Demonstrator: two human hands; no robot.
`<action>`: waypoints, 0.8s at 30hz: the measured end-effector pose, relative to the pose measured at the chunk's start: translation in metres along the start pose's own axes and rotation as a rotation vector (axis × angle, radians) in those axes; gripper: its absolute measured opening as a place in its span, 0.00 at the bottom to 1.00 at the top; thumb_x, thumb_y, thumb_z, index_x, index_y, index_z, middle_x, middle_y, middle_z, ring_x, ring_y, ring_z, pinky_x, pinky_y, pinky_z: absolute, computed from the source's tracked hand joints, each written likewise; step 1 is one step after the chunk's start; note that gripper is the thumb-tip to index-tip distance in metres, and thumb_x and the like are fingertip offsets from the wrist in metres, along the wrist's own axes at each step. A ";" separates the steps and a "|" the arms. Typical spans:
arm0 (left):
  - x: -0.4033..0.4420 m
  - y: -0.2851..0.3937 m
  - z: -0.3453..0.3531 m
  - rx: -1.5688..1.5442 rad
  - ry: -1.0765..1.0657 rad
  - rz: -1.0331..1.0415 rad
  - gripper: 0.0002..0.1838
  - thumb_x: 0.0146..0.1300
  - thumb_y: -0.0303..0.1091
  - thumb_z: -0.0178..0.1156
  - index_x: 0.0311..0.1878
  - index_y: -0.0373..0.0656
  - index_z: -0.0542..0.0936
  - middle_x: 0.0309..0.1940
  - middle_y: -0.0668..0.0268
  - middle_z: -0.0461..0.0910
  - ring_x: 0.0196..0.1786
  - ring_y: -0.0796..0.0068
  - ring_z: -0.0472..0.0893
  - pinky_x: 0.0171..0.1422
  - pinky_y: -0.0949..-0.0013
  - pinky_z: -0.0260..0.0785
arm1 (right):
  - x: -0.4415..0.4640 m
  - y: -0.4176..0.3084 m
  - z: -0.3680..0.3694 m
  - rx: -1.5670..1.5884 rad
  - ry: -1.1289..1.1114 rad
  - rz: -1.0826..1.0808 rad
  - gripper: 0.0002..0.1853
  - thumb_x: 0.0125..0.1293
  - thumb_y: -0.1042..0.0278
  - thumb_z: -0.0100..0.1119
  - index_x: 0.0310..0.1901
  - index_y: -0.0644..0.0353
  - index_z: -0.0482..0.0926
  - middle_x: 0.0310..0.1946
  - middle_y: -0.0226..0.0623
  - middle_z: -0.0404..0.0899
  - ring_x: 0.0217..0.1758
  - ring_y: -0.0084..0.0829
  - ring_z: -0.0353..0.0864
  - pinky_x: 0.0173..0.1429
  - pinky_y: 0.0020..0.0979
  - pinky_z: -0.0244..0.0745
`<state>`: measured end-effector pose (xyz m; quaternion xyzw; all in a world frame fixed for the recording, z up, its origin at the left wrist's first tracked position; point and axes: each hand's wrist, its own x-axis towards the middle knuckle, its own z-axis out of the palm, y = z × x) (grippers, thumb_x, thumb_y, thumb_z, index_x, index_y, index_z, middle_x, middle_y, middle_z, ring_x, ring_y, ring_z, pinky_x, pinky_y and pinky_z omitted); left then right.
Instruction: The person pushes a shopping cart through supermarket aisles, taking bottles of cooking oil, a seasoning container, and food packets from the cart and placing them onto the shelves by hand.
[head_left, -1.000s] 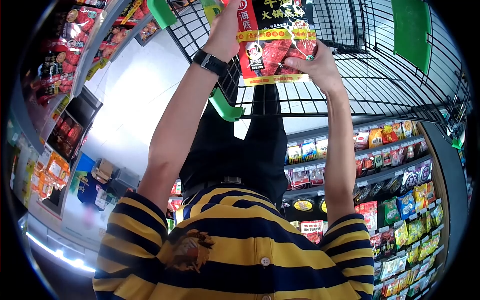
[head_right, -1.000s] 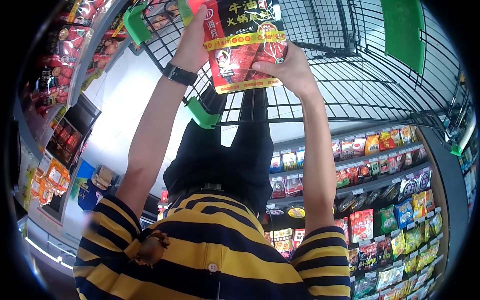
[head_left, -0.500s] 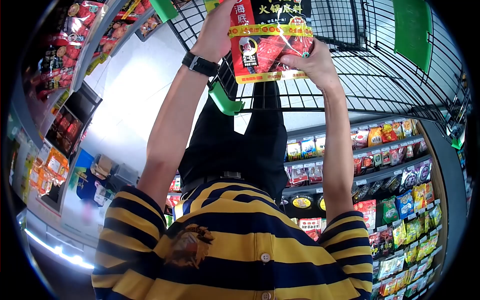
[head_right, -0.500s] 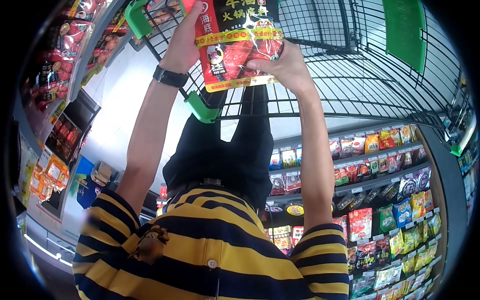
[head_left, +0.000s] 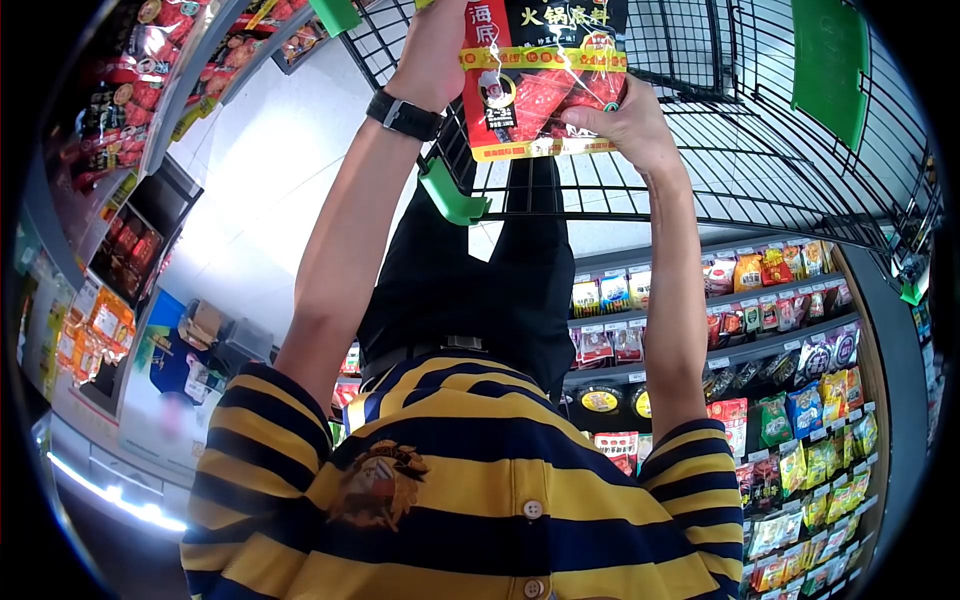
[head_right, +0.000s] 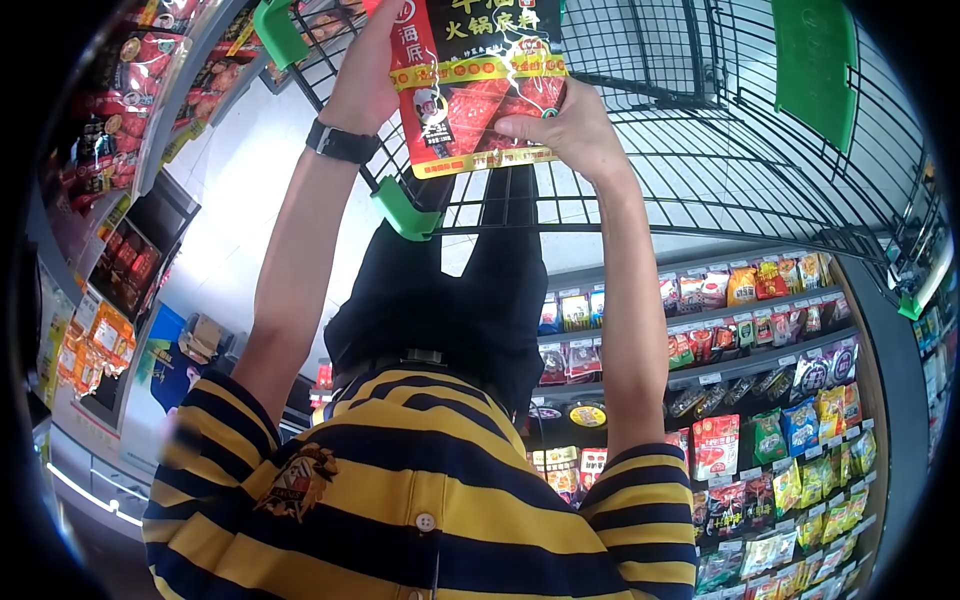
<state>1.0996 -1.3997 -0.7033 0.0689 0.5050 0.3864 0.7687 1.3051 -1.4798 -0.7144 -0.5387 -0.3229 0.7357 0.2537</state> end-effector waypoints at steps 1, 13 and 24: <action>0.000 0.001 0.001 0.000 0.001 0.000 0.18 0.75 0.44 0.50 0.54 0.41 0.77 0.45 0.65 0.84 0.43 0.74 0.84 0.48 0.72 0.78 | 0.001 0.001 0.000 0.000 -0.001 0.001 0.21 0.52 0.72 0.76 0.47 0.68 0.79 0.39 0.36 0.85 0.40 0.21 0.82 0.48 0.26 0.79; 0.007 0.002 0.000 0.090 0.075 0.020 0.17 0.74 0.44 0.51 0.52 0.42 0.79 0.42 0.66 0.84 0.40 0.75 0.84 0.42 0.74 0.77 | 0.001 0.004 0.002 0.040 0.022 0.033 0.24 0.51 0.74 0.76 0.49 0.68 0.77 0.40 0.38 0.85 0.40 0.22 0.84 0.48 0.27 0.80; -0.003 -0.037 0.020 0.456 0.390 0.182 0.26 0.74 0.53 0.48 0.61 0.40 0.73 0.51 0.66 0.79 0.51 0.75 0.78 0.54 0.73 0.72 | -0.026 -0.022 0.027 -0.561 0.297 -0.117 0.17 0.51 0.65 0.75 0.39 0.63 0.81 0.25 0.39 0.84 0.28 0.32 0.85 0.36 0.32 0.78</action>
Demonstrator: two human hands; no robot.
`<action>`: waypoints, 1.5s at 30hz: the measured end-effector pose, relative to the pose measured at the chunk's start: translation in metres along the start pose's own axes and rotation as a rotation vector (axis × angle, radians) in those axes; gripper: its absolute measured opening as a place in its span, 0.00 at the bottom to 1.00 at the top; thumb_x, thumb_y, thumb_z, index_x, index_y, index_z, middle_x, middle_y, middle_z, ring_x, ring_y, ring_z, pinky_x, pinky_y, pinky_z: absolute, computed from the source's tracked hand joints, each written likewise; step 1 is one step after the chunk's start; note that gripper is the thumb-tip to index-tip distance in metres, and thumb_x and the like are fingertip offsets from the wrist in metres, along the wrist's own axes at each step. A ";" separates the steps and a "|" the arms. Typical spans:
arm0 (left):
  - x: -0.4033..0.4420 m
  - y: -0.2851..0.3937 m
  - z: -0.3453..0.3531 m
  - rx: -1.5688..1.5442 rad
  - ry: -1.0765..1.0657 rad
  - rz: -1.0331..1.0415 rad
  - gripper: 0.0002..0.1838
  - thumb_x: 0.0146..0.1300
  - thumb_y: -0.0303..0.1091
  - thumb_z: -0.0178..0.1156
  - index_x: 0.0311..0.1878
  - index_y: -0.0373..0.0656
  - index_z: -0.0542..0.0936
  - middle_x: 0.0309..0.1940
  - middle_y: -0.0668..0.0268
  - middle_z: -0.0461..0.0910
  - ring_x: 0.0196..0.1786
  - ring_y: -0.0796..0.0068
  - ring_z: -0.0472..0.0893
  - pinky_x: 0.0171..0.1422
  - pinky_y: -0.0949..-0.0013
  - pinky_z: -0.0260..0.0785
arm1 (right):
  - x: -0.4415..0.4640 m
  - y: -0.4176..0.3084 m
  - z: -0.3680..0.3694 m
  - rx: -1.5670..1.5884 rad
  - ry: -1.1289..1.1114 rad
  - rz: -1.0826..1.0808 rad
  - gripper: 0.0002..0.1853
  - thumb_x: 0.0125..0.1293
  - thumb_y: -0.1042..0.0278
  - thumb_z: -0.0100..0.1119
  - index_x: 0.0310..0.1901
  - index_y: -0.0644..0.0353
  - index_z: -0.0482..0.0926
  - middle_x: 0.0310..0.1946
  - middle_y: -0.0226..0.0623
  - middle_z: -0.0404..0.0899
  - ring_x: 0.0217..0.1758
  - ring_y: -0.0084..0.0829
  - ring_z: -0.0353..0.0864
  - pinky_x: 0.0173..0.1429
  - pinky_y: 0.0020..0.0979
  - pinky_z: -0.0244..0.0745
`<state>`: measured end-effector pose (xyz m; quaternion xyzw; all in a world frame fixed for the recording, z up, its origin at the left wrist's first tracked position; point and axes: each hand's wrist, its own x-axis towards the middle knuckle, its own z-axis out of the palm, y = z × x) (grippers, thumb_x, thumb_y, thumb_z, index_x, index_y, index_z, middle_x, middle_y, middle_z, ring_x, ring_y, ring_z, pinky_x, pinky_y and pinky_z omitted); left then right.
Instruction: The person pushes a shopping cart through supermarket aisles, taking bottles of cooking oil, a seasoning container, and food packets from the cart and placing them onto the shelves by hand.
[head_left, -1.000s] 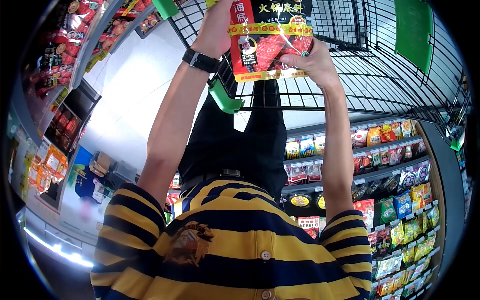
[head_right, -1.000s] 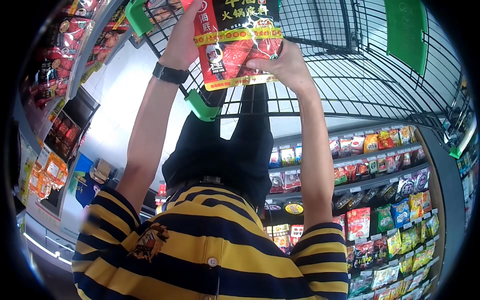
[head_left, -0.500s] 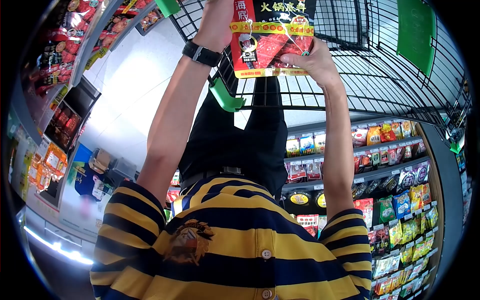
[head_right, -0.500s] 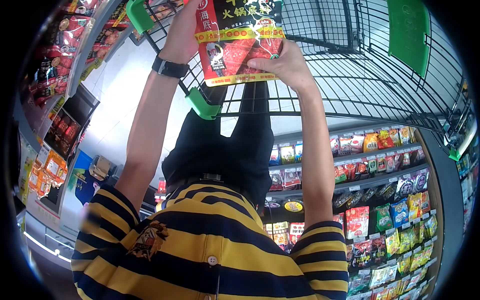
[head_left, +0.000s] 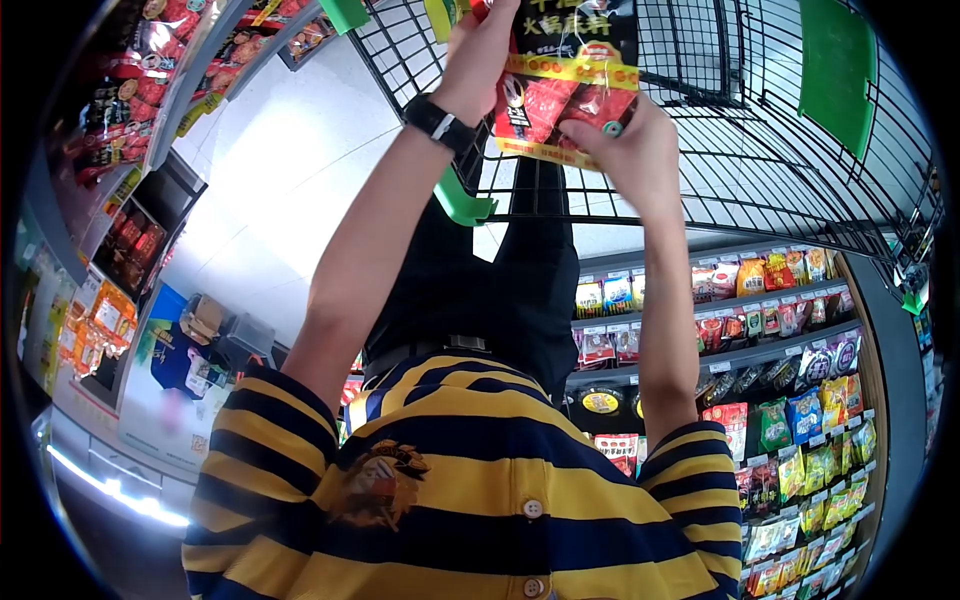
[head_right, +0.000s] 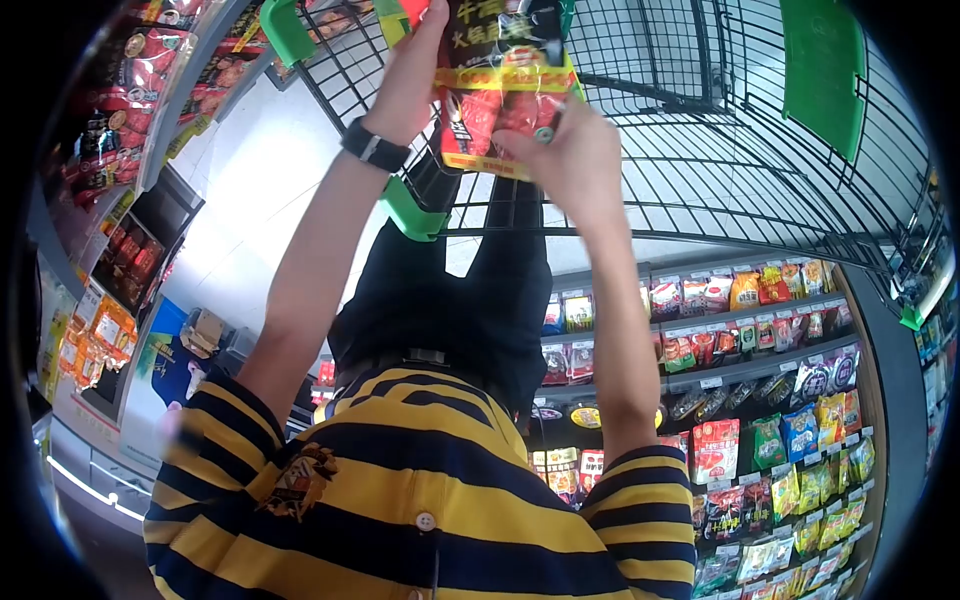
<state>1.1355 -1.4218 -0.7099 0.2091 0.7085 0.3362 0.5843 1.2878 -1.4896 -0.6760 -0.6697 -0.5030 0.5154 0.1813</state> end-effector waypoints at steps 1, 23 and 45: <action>0.013 -0.005 -0.012 -0.292 -0.258 -0.263 0.27 0.73 0.55 0.49 0.61 0.41 0.73 0.50 0.66 0.80 0.50 0.74 0.78 0.53 0.72 0.73 | -0.010 -0.019 -0.001 -0.086 -0.009 0.031 0.18 0.50 0.61 0.74 0.39 0.61 0.80 0.24 0.41 0.82 0.26 0.39 0.83 0.35 0.36 0.77; -0.030 -0.023 -0.034 -1.262 -1.432 -0.650 0.43 0.65 0.65 0.52 0.61 0.29 0.65 0.38 0.62 0.71 0.37 0.77 0.72 0.43 0.77 0.68 | -0.066 -0.064 0.013 0.176 0.057 -0.381 0.22 0.48 0.74 0.72 0.46 0.66 0.80 0.47 0.45 0.78 0.51 0.45 0.78 0.52 0.38 0.76; -0.049 0.035 -0.051 0.004 -0.275 -0.081 0.24 0.68 0.51 0.59 0.40 0.34 0.81 0.32 0.70 0.82 0.30 0.87 0.78 0.33 0.81 0.69 | -0.051 -0.015 -0.008 0.964 -0.179 0.253 0.18 0.62 0.77 0.64 0.53 0.68 0.76 0.46 0.39 0.83 0.46 0.25 0.81 0.54 0.28 0.76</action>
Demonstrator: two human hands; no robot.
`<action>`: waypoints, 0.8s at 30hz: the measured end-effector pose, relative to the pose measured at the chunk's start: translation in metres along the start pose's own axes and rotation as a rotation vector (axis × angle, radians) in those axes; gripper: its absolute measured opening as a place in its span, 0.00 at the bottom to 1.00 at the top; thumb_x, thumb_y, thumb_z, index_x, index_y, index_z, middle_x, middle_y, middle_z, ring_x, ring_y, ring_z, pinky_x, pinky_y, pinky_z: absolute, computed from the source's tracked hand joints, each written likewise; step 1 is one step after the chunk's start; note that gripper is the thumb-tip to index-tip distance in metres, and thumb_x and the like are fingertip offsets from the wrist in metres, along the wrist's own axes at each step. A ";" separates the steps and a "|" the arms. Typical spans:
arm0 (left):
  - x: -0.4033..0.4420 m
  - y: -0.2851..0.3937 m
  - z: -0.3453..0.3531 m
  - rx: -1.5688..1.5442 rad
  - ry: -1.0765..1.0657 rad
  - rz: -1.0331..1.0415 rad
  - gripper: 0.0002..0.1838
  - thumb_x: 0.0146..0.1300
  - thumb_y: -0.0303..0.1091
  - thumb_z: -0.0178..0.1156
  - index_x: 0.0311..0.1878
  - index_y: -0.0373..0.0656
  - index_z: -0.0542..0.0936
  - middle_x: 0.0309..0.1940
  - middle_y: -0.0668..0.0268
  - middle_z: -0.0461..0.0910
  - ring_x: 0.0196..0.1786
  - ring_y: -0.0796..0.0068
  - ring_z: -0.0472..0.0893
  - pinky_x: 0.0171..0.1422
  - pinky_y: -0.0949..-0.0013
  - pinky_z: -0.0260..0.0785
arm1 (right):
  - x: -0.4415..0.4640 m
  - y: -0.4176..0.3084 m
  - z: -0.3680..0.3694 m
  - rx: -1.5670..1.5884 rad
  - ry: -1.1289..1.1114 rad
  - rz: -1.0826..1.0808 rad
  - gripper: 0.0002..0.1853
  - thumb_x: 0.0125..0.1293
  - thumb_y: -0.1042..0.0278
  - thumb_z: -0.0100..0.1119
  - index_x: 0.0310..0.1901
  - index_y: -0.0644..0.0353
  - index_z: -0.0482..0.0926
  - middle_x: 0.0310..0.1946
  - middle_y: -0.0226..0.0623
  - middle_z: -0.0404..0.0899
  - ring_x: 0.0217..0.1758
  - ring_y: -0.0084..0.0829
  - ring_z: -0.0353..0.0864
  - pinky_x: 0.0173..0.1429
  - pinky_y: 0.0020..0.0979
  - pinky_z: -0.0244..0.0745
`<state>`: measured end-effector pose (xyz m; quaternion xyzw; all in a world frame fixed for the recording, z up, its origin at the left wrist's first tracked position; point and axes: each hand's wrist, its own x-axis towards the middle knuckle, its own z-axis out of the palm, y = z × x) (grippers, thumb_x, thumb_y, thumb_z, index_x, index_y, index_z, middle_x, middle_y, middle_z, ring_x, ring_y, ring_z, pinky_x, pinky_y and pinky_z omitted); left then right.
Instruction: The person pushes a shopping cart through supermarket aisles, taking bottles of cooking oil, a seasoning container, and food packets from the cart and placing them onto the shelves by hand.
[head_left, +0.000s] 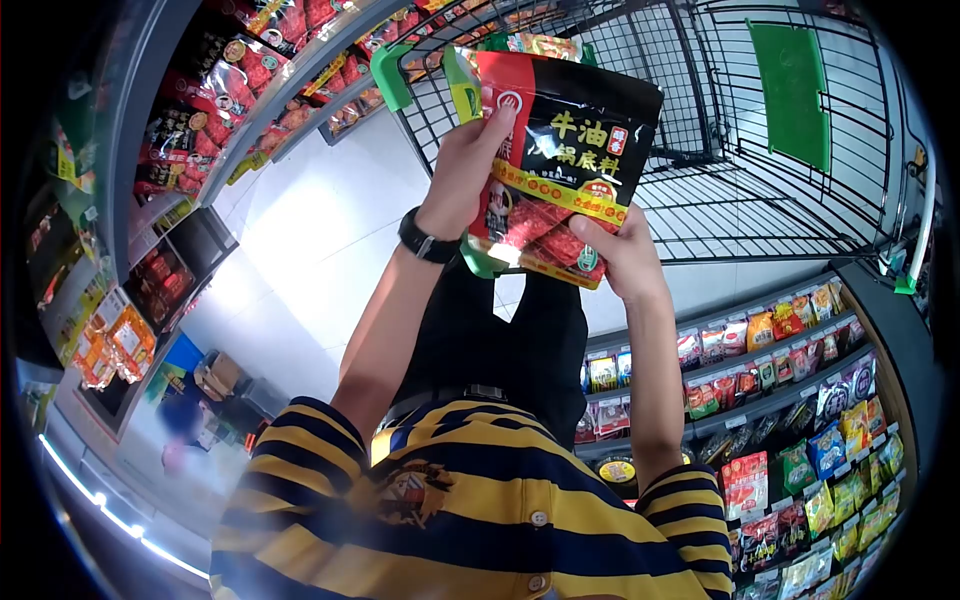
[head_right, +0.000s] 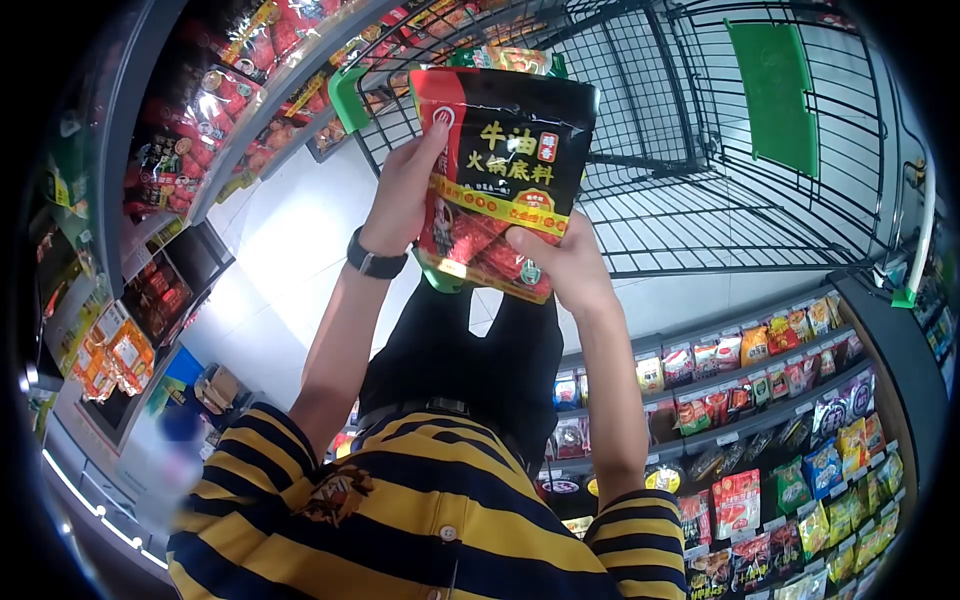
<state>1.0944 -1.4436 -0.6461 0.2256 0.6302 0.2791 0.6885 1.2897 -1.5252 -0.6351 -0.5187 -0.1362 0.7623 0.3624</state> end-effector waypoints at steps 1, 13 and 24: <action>-0.009 0.006 0.005 -0.098 -0.027 0.040 0.23 0.68 0.50 0.60 0.41 0.33 0.81 0.31 0.70 0.81 0.30 0.86 0.78 0.32 0.81 0.69 | 0.001 0.003 -0.005 -0.003 -0.002 -0.008 0.18 0.62 0.77 0.64 0.53 0.68 0.76 0.46 0.39 0.83 0.46 0.25 0.81 0.54 0.28 0.76; -0.031 -0.020 -0.010 0.040 0.054 0.137 0.09 0.65 0.30 0.63 0.45 0.37 0.80 0.35 0.72 0.81 0.33 0.88 0.75 0.36 0.80 0.69 | 0.025 -0.028 0.009 -0.083 -0.072 -0.038 0.25 0.58 0.80 0.67 0.57 0.68 0.71 0.47 0.36 0.81 0.48 0.23 0.81 0.53 0.27 0.77; -0.006 0.034 0.000 -0.139 -0.208 0.192 0.21 0.63 0.23 0.63 0.58 0.36 0.72 0.50 0.65 0.79 0.52 0.79 0.79 0.58 0.70 0.74 | 0.069 -0.098 0.013 -0.354 -0.140 -0.283 0.27 0.52 0.79 0.70 0.55 0.71 0.73 0.46 0.39 0.82 0.49 0.26 0.80 0.57 0.29 0.73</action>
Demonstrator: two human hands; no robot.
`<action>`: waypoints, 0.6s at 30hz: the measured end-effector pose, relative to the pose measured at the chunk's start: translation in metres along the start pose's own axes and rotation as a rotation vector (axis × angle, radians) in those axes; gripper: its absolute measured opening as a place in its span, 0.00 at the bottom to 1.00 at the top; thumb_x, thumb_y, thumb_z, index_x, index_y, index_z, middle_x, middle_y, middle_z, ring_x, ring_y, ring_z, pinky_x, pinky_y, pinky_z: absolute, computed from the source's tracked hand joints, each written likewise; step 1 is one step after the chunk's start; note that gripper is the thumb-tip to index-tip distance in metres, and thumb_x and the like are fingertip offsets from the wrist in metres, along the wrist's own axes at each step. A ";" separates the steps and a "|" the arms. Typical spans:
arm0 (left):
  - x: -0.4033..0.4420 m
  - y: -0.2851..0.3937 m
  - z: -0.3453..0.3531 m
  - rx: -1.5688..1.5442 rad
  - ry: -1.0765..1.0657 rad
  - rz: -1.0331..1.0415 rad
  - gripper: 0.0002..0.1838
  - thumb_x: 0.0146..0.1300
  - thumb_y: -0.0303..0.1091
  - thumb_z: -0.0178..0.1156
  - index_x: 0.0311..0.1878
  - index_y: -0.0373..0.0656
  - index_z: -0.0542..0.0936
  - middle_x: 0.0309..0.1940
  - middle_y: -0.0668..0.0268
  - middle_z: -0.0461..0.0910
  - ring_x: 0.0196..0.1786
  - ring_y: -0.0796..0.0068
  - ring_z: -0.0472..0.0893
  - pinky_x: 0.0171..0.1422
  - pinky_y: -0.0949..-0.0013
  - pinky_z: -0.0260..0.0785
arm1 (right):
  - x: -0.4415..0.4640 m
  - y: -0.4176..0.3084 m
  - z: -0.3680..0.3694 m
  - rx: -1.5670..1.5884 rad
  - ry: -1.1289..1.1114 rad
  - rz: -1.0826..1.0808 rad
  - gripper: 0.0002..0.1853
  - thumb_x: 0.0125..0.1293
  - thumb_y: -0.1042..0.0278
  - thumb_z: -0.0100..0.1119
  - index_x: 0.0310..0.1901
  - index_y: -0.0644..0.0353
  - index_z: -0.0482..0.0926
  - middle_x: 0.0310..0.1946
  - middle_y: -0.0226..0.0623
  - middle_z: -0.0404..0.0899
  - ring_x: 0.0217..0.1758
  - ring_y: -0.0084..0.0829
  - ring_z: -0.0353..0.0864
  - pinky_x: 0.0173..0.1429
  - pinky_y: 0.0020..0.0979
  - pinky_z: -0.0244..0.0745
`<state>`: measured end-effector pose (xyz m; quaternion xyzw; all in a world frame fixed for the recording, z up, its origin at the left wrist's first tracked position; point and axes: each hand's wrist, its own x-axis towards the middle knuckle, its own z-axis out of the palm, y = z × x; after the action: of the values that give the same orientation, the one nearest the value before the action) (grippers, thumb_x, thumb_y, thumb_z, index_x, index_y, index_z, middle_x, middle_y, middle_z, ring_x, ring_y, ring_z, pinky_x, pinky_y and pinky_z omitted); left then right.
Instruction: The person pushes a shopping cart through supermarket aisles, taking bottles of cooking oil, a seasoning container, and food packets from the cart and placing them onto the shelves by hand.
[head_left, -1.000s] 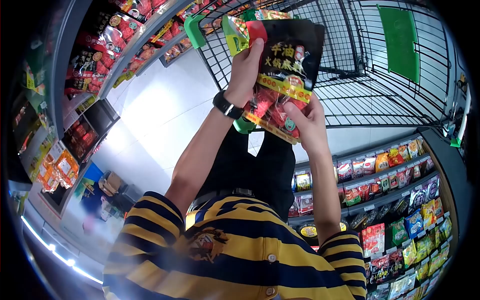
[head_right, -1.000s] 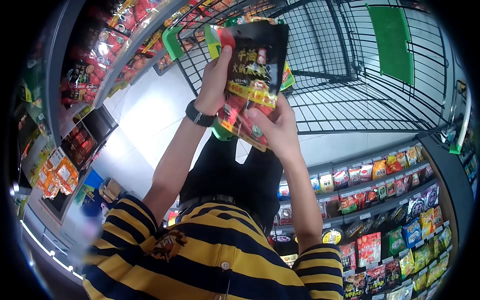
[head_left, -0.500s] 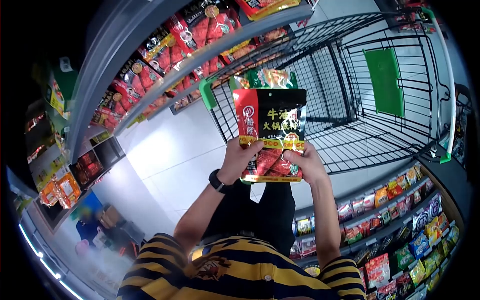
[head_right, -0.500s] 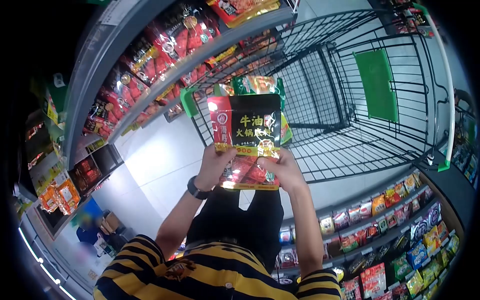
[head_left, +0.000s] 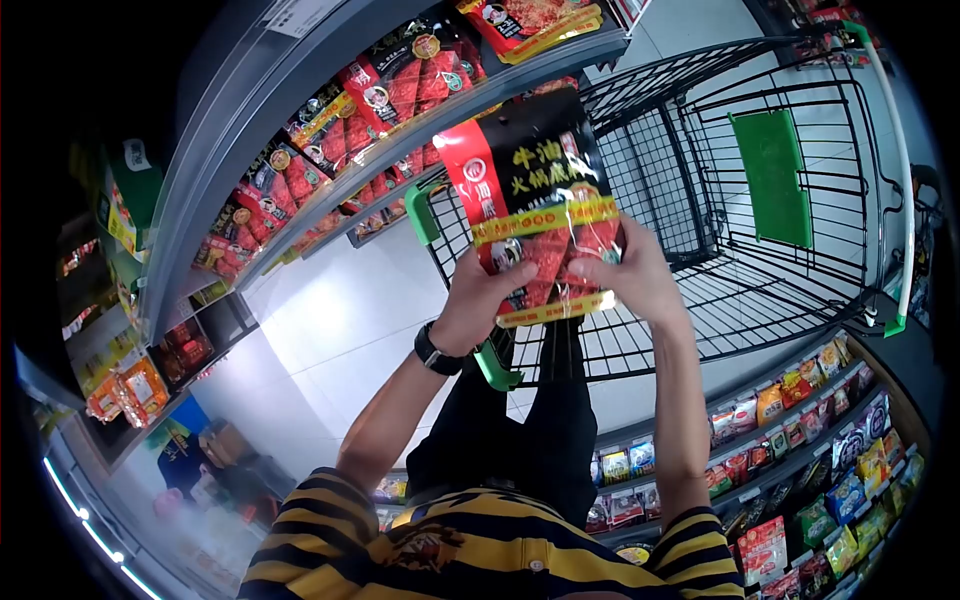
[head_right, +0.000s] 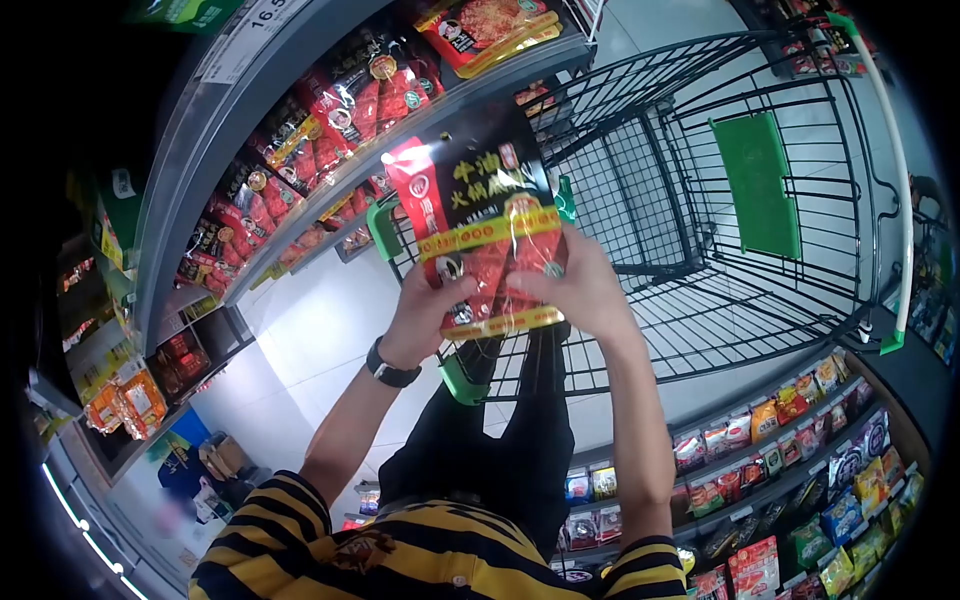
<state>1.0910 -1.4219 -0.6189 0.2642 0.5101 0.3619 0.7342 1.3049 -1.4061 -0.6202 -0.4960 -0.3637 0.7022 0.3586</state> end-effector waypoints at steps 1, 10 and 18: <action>0.007 0.005 0.001 0.007 -0.002 0.018 0.21 0.62 0.23 0.64 0.58 0.36 0.72 0.50 0.65 0.79 0.52 0.79 0.79 0.58 0.70 0.74 | 0.009 -0.006 -0.001 -0.003 -0.005 -0.039 0.27 0.52 0.78 0.70 0.55 0.72 0.73 0.45 0.40 0.82 0.49 0.26 0.80 0.56 0.28 0.73; 0.130 0.096 0.007 0.004 0.043 0.330 0.14 0.62 0.30 0.66 0.50 0.40 0.77 0.41 0.67 0.82 0.40 0.77 0.81 0.45 0.70 0.76 | 0.031 -0.021 0.003 0.047 0.286 -0.116 0.22 0.63 0.70 0.66 0.54 0.72 0.73 0.34 0.38 0.83 0.34 0.23 0.82 0.40 0.23 0.76; 0.263 0.123 0.003 0.479 0.443 0.261 0.30 0.60 0.50 0.68 0.55 0.35 0.77 0.48 0.62 0.82 0.43 0.68 0.80 0.46 0.66 0.75 | -0.055 0.101 0.024 -0.265 0.205 0.088 0.18 0.60 0.70 0.65 0.51 0.66 0.77 0.30 0.41 0.83 0.31 0.30 0.83 0.40 0.30 0.76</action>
<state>1.1192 -1.1378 -0.6711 0.4069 0.6896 0.3711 0.4703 1.2815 -1.5059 -0.6776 -0.6236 -0.3924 0.6089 0.2941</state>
